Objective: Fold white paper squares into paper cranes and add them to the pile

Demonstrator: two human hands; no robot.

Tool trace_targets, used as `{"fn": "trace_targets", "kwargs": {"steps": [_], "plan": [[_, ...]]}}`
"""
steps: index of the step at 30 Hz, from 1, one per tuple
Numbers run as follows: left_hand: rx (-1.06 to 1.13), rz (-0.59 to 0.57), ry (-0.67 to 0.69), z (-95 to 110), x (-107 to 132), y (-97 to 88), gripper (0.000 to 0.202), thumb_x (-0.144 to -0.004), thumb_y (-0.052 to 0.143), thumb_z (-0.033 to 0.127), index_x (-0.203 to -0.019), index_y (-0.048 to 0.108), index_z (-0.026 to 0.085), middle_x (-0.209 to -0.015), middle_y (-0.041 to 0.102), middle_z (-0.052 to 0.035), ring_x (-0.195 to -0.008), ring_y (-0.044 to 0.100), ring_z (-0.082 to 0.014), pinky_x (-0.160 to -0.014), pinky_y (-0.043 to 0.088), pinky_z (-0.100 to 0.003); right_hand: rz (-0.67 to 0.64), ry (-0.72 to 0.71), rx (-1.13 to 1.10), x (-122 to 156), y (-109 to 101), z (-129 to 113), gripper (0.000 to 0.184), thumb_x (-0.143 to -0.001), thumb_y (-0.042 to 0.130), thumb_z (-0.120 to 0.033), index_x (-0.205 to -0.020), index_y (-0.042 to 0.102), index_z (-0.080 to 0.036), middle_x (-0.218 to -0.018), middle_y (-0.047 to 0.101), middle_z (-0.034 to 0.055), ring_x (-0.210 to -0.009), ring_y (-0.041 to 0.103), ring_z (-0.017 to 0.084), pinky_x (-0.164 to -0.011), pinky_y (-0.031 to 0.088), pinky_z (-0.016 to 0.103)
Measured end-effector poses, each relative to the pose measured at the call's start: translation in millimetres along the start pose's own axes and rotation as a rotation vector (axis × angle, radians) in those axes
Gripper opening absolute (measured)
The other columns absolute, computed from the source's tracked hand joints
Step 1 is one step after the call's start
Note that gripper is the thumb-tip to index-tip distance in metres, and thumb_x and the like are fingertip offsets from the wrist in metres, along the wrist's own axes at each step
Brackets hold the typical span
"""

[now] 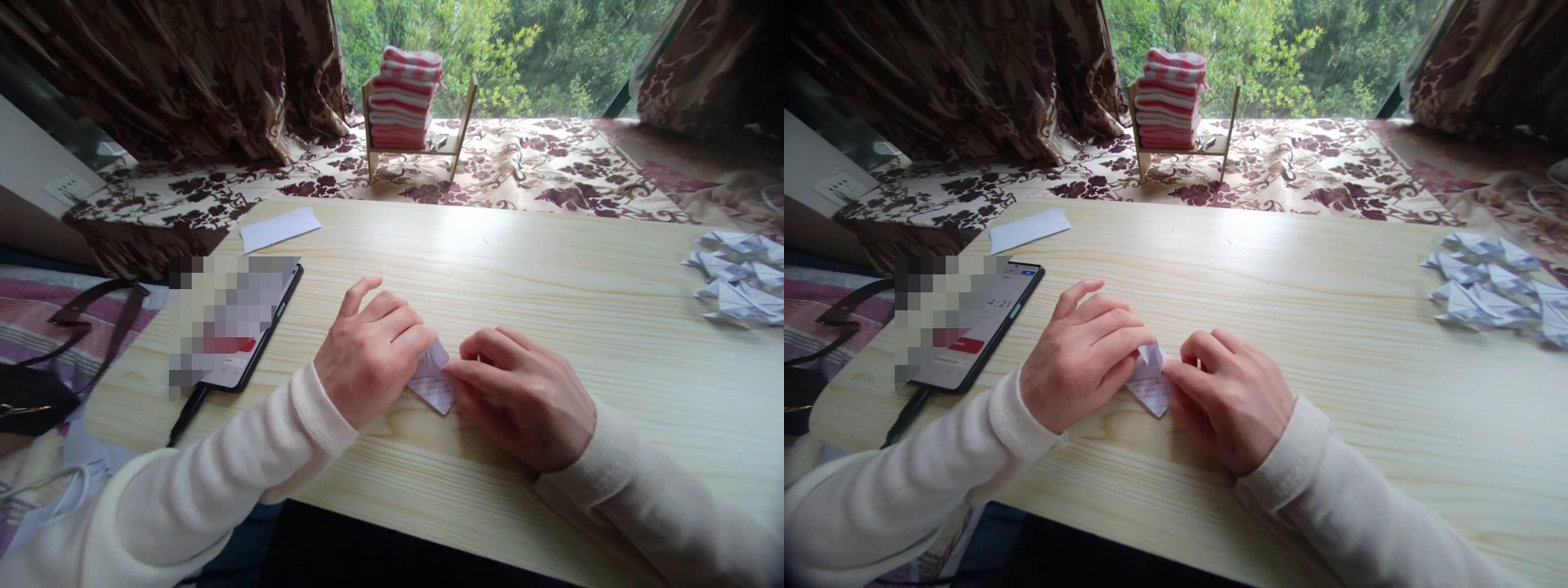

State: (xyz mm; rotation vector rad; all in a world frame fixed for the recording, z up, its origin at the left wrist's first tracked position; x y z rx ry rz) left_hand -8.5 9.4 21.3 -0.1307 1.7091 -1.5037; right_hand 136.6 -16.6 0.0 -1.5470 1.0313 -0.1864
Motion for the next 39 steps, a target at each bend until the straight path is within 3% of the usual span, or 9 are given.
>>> {"fn": "trace_targets", "kwargs": {"steps": [4,7,11,16,25,39], "plan": [[0.005,0.022,-0.106,5.5,13.2,-20.0,0.019,-0.082,0.05,0.011,-0.095,0.064,0.015,-0.089,0.069,-0.0029,-0.088,0.059,-0.0175,-0.097,0.035,-0.045,0.018,0.007,-0.008,0.2,-0.1,1.0,0.018,-0.083,0.048,-0.017,-0.09,0.064,-0.017,-0.08,0.055,0.007,-0.069,0.045,0.016,-0.058,0.038,0.028],[0.013,-0.015,-0.208,16.0,23.5,-26.1,0.018,-0.082,0.051,0.014,-0.094,0.065,0.016,-0.091,0.068,-0.0043,-0.09,0.058,-0.02,-0.095,0.036,-0.046,0.017,0.013,-0.014,0.1,0.7,1.5,0.019,-0.084,0.046,-0.018,-0.091,0.064,-0.017,-0.079,0.055,0.007,-0.069,0.045,0.016,-0.058,0.039,0.028],[0.042,-0.092,-0.25,28.3,27.3,-14.3,0.023,-0.086,0.045,0.018,-0.099,0.064,0.016,-0.097,0.066,-0.0064,-0.094,0.056,-0.0224,-0.096,0.034,-0.049,0.018,0.009,-0.021,0.4,1.1,1.3,0.02,-0.084,0.046,-0.018,-0.093,0.063,-0.017,-0.079,0.054,0.0068,-0.069,0.045,0.016,-0.058,0.039,0.028],[0.024,-0.103,-0.249,28.8,26.0,-2.1,0.022,-0.087,0.044,0.018,-0.099,0.062,0.014,-0.098,0.065,-0.0068,-0.095,0.055,-0.0222,-0.098,0.032,-0.049,0.018,0.016,-0.038,1.8,1.3,2.4,0.019,-0.084,0.045,-0.017,-0.09,0.063,-0.017,-0.079,0.054,0.0065,-0.069,0.044,0.016,-0.058,0.038,0.028],[0.019,-0.153,-0.25,26.6,24.2,0.5,0.022,-0.086,0.044,0.018,-0.097,0.062,0.013,-0.095,0.063,-0.0064,-0.092,0.053,-0.022,-0.096,0.032,-0.049,-0.017,0.023,-0.049,1.0,2.0,3.7,0.021,-0.084,0.045,-0.017,-0.098,0.061,-0.018,-0.082,0.054,0.0067,-0.07,0.044,0.017,-0.06,0.038,0.029],[0.019,-0.167,-0.235,21.3,21.1,1.3,0.022,-0.086,0.042,0.017,-0.095,0.061,0.014,-0.093,0.062,-0.0071,-0.091,0.051,-0.022,-0.093,0.035,-0.047,0.01,-0.011,-0.053,2.3,1.0,1.6,0.023,-0.084,0.044,-0.016,-0.097,0.062,-0.018,-0.08,0.055,0.0069,-0.069,0.044,0.017,-0.058,0.039,0.029]]}}
Point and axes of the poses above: each hand's wrist, its own x-axis away from the middle knuckle, its own y-axis out of the palm, z = x × y, the point moved 4 cm from there along -x, towards the middle knuckle
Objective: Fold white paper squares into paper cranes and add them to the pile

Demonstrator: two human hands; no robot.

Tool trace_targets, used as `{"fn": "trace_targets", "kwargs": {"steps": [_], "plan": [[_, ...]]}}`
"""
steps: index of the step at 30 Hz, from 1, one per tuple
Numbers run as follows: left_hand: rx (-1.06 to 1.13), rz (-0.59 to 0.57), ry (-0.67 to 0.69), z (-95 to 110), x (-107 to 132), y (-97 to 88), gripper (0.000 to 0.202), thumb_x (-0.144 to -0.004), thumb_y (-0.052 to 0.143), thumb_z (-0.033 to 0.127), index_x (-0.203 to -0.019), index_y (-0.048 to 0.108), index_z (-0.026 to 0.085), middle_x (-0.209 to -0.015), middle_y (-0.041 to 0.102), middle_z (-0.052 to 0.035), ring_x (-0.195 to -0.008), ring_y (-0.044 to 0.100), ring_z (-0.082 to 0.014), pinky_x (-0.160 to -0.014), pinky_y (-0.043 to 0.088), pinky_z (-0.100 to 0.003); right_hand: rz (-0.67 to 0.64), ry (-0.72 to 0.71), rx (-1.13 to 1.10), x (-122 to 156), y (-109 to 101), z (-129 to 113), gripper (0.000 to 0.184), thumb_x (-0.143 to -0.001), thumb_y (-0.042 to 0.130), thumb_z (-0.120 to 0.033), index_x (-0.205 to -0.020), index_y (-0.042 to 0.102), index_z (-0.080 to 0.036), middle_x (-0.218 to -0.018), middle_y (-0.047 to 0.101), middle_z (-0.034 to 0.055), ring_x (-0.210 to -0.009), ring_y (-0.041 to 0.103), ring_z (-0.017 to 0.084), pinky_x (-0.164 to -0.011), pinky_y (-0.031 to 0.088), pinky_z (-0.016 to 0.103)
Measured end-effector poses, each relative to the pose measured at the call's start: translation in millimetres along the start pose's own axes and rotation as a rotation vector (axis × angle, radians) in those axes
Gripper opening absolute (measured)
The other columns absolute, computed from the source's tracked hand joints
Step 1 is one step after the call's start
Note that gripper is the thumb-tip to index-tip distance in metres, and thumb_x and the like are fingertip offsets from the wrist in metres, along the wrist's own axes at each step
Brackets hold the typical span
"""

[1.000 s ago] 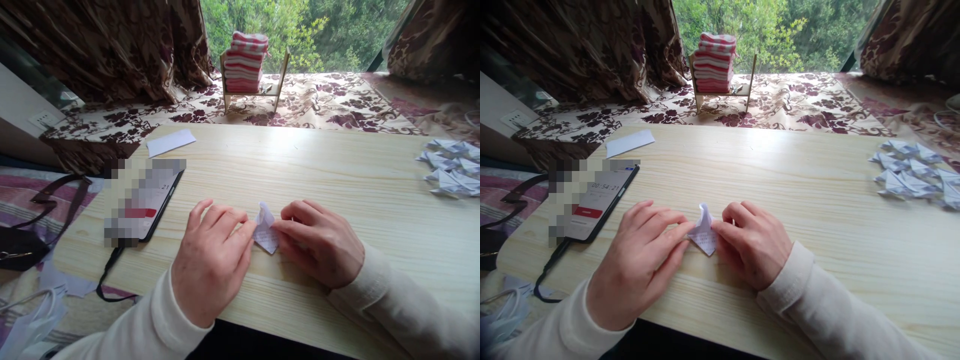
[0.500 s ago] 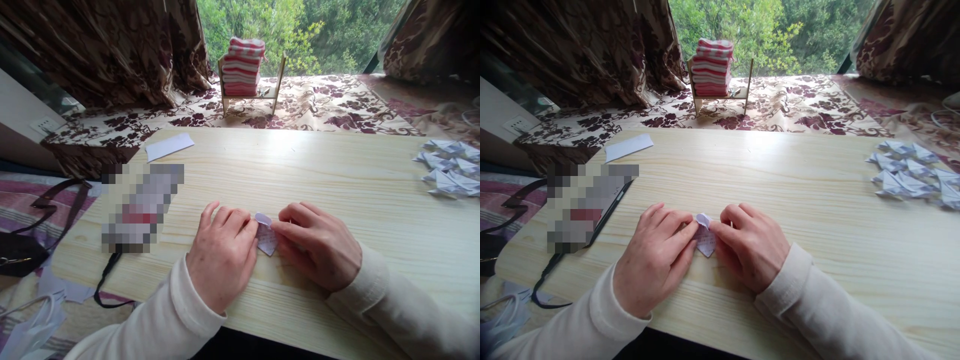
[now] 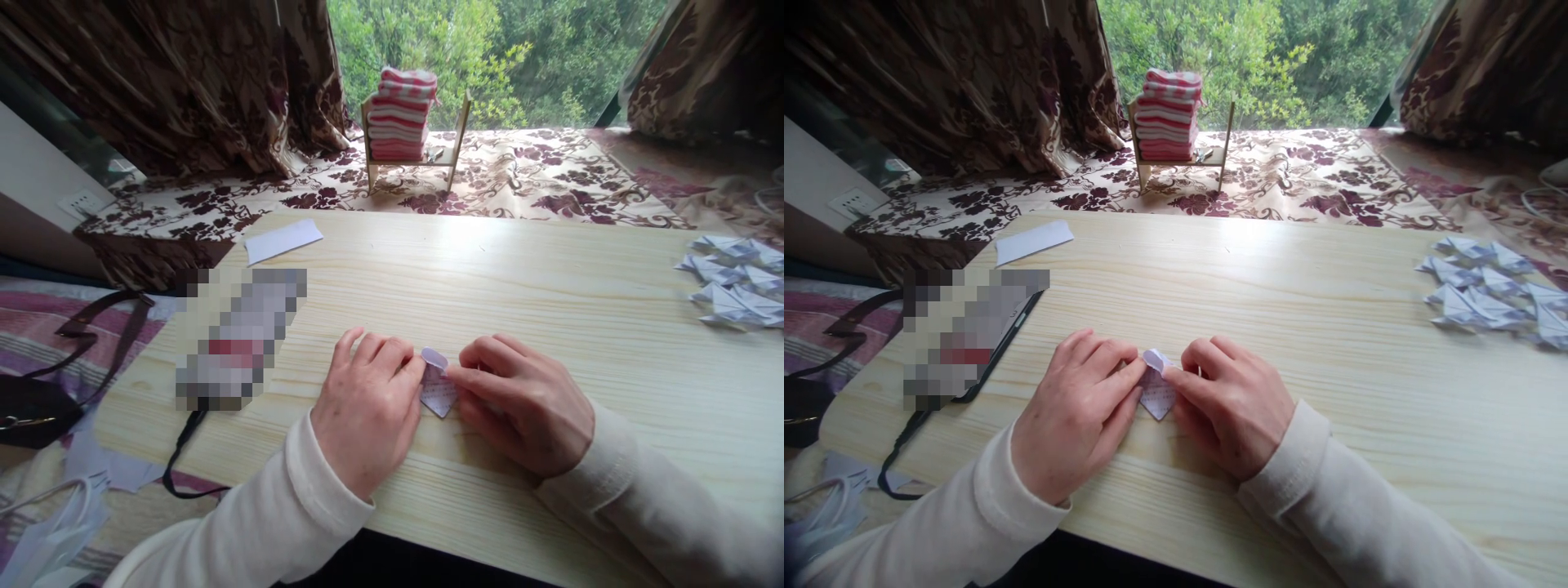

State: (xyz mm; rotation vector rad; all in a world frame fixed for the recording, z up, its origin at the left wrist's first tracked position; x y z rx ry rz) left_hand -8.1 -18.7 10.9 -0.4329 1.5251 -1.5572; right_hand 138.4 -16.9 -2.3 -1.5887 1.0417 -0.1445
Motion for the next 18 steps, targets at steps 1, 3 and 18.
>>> {"fn": "trace_targets", "kwargs": {"steps": [1,3,18], "plan": [[-0.007,-0.016,0.009,-1.4,-1.8,-0.3,0.022,-0.086,0.041,0.018,-0.094,0.062,0.014,-0.092,0.062,-0.007,-0.091,0.051,-0.0221,-0.093,0.035,-0.047,0.002,0.0,-0.006,0.2,0.0,0.0,0.023,-0.083,0.044,-0.016,-0.097,0.062,-0.018,-0.08,0.055,0.0067,-0.069,0.045,0.017,-0.058,0.039,0.03],[-0.033,-0.047,0.04,-5.0,-5.9,-1.3,0.022,-0.086,0.042,0.019,-0.093,0.062,0.014,-0.09,0.061,-0.0066,-0.09,0.05,-0.0222,-0.092,0.037,-0.046,0.005,0.002,-0.017,0.4,0.1,-0.2,0.023,-0.083,0.045,-0.015,-0.097,0.062,-0.018,-0.079,0.055,0.0064,-0.069,0.045,0.017,-0.058,0.039,0.03],[-0.124,0.015,0.188,-10.2,9.7,-12.7,0.024,-0.087,0.043,0.014,-0.1,0.064,0.018,-0.086,0.063,-0.0047,-0.094,0.055,-0.0196,-0.102,0.028,-0.051,-0.023,0.028,-0.044,-1.3,0.0,-1.1,0.021,-0.083,0.046,-0.013,-0.095,0.062,-0.018,-0.079,0.055,0.0066,-0.07,0.045,0.017,-0.059,0.04,0.03]]}}
Point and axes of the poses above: each hand's wrist, its own x-axis away from the middle knuckle, its own y-axis out of the palm, z = x × y, the point moved 4 cm from there along -x, towards the middle knuckle
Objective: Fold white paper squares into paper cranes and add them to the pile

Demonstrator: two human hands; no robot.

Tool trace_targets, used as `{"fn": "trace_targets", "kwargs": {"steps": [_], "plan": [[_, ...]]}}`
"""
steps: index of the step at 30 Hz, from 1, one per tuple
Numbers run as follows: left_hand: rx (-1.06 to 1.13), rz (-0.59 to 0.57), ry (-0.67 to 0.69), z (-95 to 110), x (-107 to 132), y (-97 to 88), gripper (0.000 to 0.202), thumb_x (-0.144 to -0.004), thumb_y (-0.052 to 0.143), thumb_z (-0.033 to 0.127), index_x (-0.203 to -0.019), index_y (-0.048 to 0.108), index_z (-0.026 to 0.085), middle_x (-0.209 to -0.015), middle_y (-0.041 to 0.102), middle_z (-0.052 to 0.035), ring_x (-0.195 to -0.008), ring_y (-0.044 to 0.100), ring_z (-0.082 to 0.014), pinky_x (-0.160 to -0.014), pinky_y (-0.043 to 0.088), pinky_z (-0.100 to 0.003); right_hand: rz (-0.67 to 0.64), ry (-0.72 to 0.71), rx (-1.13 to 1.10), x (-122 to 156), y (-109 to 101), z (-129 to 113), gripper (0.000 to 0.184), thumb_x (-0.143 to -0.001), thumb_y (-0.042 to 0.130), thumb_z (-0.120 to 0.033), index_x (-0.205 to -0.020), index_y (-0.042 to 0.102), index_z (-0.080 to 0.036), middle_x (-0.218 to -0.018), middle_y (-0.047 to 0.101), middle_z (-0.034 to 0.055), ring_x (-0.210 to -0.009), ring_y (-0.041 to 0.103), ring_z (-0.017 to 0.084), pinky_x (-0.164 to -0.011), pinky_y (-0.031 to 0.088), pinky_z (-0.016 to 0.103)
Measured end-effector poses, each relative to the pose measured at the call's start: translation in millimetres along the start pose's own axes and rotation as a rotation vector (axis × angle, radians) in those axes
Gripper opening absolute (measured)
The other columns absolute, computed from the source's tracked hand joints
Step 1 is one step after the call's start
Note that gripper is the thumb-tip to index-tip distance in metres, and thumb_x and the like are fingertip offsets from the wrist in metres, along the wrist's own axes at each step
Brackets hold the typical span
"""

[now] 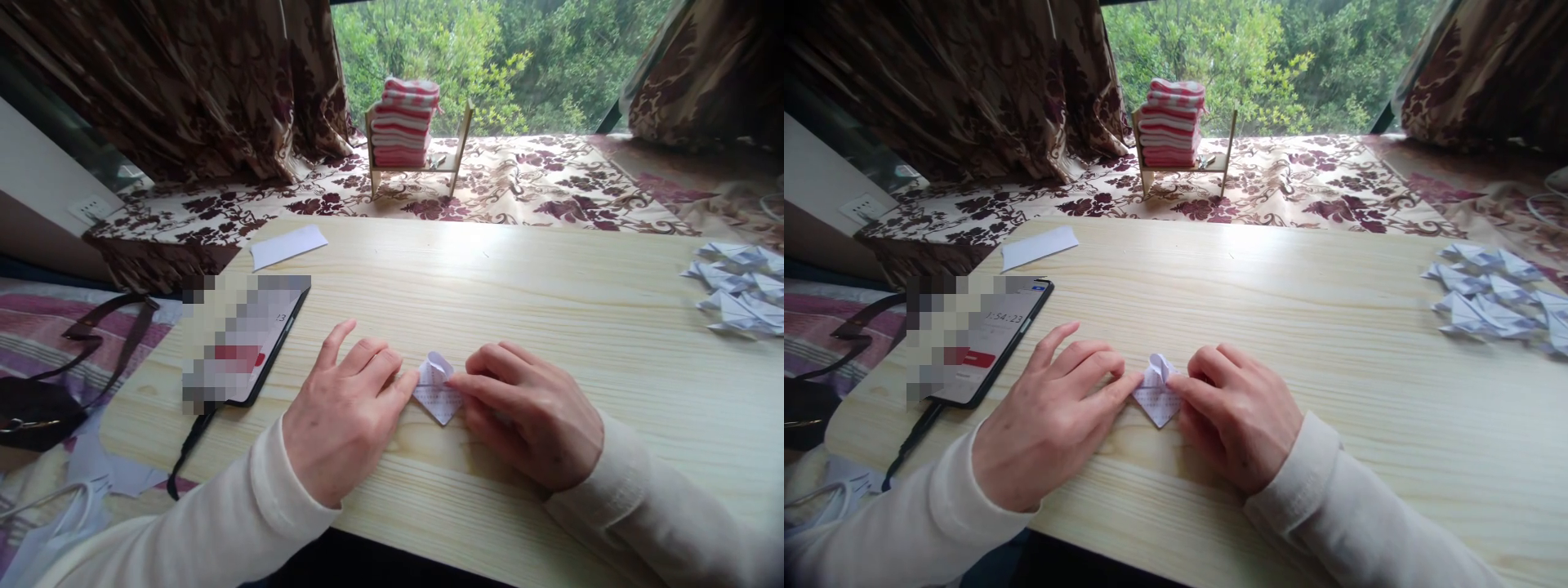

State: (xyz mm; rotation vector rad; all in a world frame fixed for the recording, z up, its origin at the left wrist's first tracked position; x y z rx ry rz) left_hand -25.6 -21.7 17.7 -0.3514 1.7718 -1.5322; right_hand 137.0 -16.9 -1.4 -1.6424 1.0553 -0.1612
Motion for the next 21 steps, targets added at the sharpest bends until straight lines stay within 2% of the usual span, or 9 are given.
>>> {"fn": "trace_targets", "kwargs": {"steps": [5,10,14,21], "plan": [[0.108,0.076,-0.069,1.2,-7.1,-5.5,0.021,-0.084,0.046,0.013,-0.09,0.066,0.018,-0.082,0.063,-0.0028,-0.087,0.055,-0.0177,-0.1,0.029,-0.048,-0.018,0.021,0.004,0.2,0.4,-0.3,0.022,-0.083,0.046,-0.014,-0.099,0.061,-0.019,-0.08,0.054,0.0062,-0.07,0.045,0.017,-0.059,0.04,0.03],[0.192,0.013,-0.236,-2.2,-18.0,3.6,0.014,-0.078,0.056,0.029,-0.077,0.063,0.017,-0.078,0.061,-0.0027,-0.083,0.054,-0.0199,-0.097,0.032,-0.048,-0.023,0.039,0.007,0.7,0.8,-0.3,0.021,-0.085,0.044,-0.014,-0.099,0.06,-0.019,-0.082,0.054,0.0063,-0.071,0.045,0.016,-0.059,0.04,0.03],[0.124,-0.01,-0.261,-3.6,-21.8,8.8,0.014,-0.077,0.057,0.031,-0.076,0.06,0.017,-0.078,0.062,-0.0032,-0.084,0.054,-0.0211,-0.098,0.03,-0.048,-0.033,0.036,0.007,0.9,1.3,0.2,0.021,-0.085,0.044,-0.015,-0.099,0.06,-0.019,-0.082,0.053,0.0065,-0.071,0.045,0.016,-0.059,0.04,0.03],[0.009,0.122,-0.231,-2.0,-18.8,5.4,0.014,-0.081,0.052,0.026,-0.077,0.061,0.016,-0.076,0.064,-0.0028,-0.081,0.056,-0.0195,-0.1,0.028,-0.049,-0.028,0.04,-0.007,0.5,0.9,0.6,0.023,-0.085,0.044,-0.015,-0.101,0.06,-0.018,-0.082,0.054,0.0069,-0.071,0.046,0.017,-0.06,0.041,0.03]]}}
Point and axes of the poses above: each hand's wrist, its own x-axis away from the middle knuckle, its own y-axis out of the palm, z = x × y, the point moved 4 cm from there along -x, towards the middle knuckle
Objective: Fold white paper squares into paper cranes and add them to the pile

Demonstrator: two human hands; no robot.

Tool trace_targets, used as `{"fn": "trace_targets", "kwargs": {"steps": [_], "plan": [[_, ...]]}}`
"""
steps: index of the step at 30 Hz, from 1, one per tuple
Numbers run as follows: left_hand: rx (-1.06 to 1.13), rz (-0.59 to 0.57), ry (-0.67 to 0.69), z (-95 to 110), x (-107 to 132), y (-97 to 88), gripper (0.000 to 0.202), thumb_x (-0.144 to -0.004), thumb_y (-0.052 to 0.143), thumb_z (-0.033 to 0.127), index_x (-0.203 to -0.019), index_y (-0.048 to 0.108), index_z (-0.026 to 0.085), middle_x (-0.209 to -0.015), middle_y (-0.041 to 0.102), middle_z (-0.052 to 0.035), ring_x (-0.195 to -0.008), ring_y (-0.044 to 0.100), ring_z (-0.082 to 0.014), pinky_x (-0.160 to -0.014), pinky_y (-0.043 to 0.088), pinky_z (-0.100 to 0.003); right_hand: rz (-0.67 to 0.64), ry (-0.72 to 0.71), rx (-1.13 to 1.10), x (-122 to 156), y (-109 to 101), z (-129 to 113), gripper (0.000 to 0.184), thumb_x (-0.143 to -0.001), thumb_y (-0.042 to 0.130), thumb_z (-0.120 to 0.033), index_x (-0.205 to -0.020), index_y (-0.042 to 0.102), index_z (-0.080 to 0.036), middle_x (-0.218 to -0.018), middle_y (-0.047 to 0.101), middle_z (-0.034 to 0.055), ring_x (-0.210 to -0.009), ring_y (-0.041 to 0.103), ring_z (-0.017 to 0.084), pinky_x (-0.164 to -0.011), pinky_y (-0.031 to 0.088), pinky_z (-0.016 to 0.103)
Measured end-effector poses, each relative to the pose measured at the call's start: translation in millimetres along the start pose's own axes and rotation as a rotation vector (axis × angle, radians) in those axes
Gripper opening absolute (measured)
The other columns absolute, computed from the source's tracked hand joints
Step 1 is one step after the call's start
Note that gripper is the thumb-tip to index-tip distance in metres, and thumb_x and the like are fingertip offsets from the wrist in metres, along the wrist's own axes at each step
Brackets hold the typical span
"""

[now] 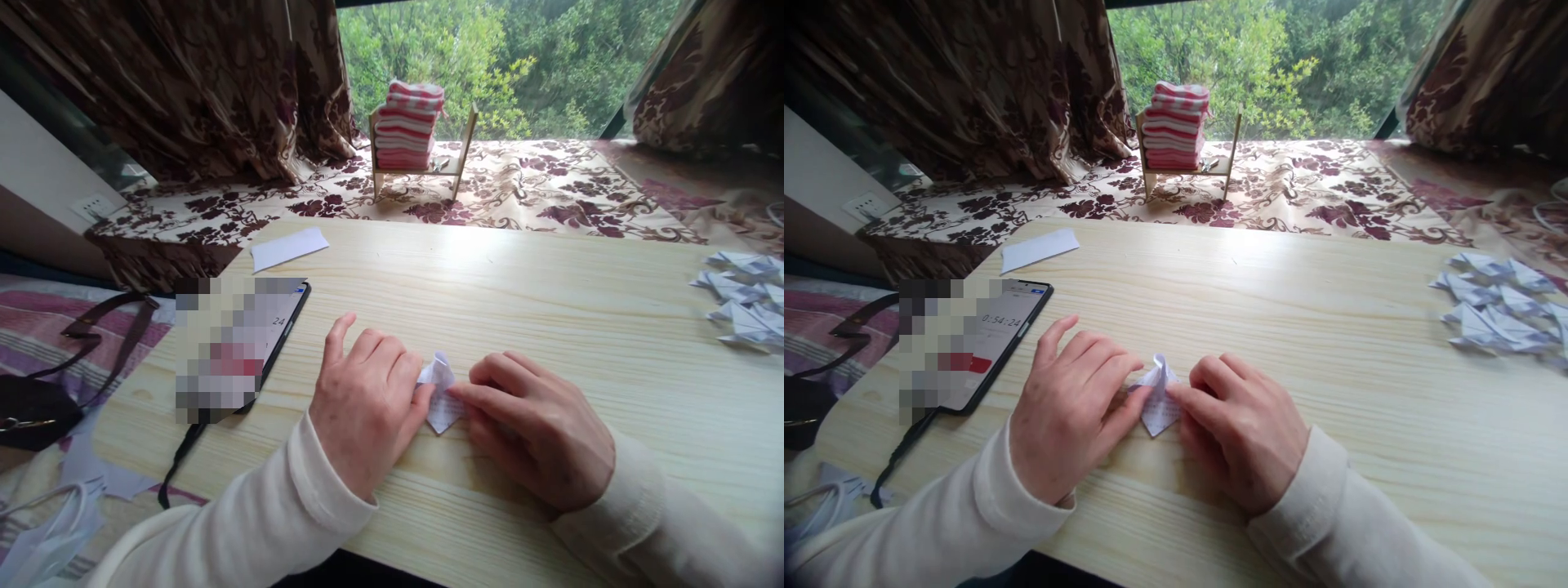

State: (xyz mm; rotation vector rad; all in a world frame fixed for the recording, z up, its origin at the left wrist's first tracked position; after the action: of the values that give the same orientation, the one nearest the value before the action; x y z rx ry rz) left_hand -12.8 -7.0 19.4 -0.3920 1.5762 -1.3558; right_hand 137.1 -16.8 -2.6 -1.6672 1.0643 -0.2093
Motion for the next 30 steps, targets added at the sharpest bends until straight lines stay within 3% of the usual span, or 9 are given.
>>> {"fn": "trace_targets", "kwargs": {"steps": [7,21,30], "plan": [[-0.043,0.0,0.037,-0.9,-5.1,4.4,0.014,-0.079,0.051,0.018,-0.071,0.062,0.017,-0.067,0.062,-0.001,-0.074,0.055,-0.0174,-0.099,0.03,-0.047,0.005,-0.005,0.011,-0.2,-0.8,-0.6,0.022,-0.085,0.043,-0.014,-0.097,0.061,-0.018,-0.081,0.053,0.0067,-0.071,0.045,0.017,-0.06,0.041,0.03],[0.011,-0.096,-0.04,-5.2,-18.3,14.9,0.02,-0.083,0.048,0.025,-0.066,0.057,0.017,-0.07,0.062,-0.0033,-0.074,0.052,-0.0186,-0.088,0.037,-0.043,0.006,-0.014,0.022,-0.7,-1.1,-0.9,0.022,-0.085,0.044,-0.014,-0.097,0.062,-0.017,-0.08,0.054,0.0069,-0.071,0.045,0.017,-0.059,0.041,0.03],[0.094,-0.136,-0.047,-11.9,-6.1,4.8,0.014,-0.081,0.049,0.02,-0.069,0.058,0.017,-0.07,0.06,-0.0038,-0.074,0.051,-0.0196,-0.077,0.04,-0.039,0.03,-0.011,0.007,-0.4,-1.1,-0.7,0.023,-0.084,0.044,-0.014,-0.097,0.063,-0.017,-0.081,0.055,0.007,-0.071,0.048,0.017,-0.059,0.042,0.03]]}}
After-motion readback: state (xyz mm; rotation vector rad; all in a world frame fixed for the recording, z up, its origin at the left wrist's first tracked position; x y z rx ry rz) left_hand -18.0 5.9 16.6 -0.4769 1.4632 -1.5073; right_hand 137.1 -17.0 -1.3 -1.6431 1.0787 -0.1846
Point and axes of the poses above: each hand's wrist, its own x-axis away from the middle knuckle, its own y-axis out of the palm, z = x × y, the point moved 4 cm from there along -x, towards the middle knuckle
